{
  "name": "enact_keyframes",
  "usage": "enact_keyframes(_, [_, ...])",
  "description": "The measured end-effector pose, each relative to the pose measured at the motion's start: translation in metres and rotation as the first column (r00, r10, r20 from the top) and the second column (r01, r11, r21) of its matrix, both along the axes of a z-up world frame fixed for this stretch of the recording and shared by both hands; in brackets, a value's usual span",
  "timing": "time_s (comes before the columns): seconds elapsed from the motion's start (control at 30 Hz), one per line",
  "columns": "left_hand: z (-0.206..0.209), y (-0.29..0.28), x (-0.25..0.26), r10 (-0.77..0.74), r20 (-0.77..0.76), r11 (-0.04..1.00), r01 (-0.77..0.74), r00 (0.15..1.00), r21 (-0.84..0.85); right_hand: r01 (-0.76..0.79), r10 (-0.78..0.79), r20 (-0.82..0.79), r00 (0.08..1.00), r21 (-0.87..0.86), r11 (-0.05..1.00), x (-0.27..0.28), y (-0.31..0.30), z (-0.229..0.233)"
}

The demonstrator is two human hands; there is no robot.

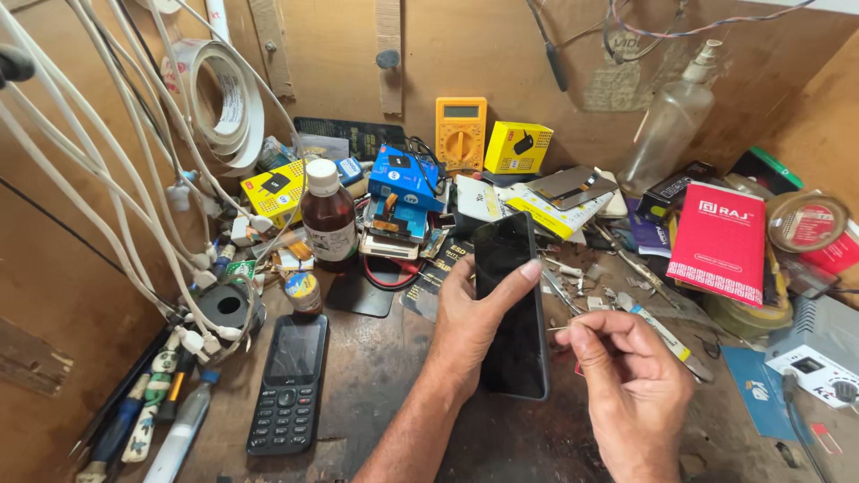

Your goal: The person uses a metal prying tool to separate the back cover from a black smartphone. They work along the edges to release the clips and then lift the cover off, exposing the internal battery and components.

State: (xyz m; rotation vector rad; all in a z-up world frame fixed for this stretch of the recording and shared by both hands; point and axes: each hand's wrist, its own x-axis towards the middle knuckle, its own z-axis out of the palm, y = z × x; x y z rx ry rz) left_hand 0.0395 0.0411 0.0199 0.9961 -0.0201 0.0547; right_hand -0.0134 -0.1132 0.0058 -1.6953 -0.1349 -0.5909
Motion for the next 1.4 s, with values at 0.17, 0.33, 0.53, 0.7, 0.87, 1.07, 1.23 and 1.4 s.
enact_keyframes(0.17, [-0.016,0.0,0.009,0.036,0.021,0.982,-0.032,0.999,-0.184,0.043,-0.017,-0.065,0.998,0.427,0.903,0.0,0.005,-0.002])
enact_keyframes(0.33, [-0.008,-0.005,0.001,0.082,-0.006,0.899,-0.077,0.997,-0.432,0.234,-0.043,-0.274,0.961,0.719,0.654,0.001,0.007,-0.009])
enact_keyframes(0.53, [0.012,-0.03,-0.024,0.098,-0.189,0.757,-0.197,0.977,-0.623,0.222,0.109,-0.269,0.957,0.919,0.327,0.008,0.003,-0.031])
enact_keyframes(0.7, [0.017,-0.036,-0.045,0.159,-0.135,0.846,-0.206,0.978,-0.492,0.307,0.146,-0.362,0.921,0.902,0.302,0.022,-0.001,-0.023])
enact_keyframes(0.87, [0.018,0.006,-0.05,0.082,-0.125,0.996,-0.085,0.989,-0.019,0.24,0.088,-0.28,0.956,0.917,0.32,0.04,-0.04,-0.013])
enact_keyframes(1.07, [-0.004,0.038,-0.03,-0.361,-0.137,0.773,0.379,0.922,0.508,0.082,0.104,-0.165,0.981,0.833,0.547,0.055,-0.036,0.01])
enact_keyframes(1.23, [-0.039,0.019,-0.009,-0.262,-0.22,0.881,0.326,0.94,0.344,0.046,0.053,-0.117,0.992,0.706,0.707,0.062,-0.029,0.024])
enact_keyframes(1.4, [-0.028,0.022,0.015,-0.287,0.001,0.945,0.284,0.958,-0.161,0.043,0.067,-0.225,0.972,0.452,0.891,0.037,-0.039,0.024])
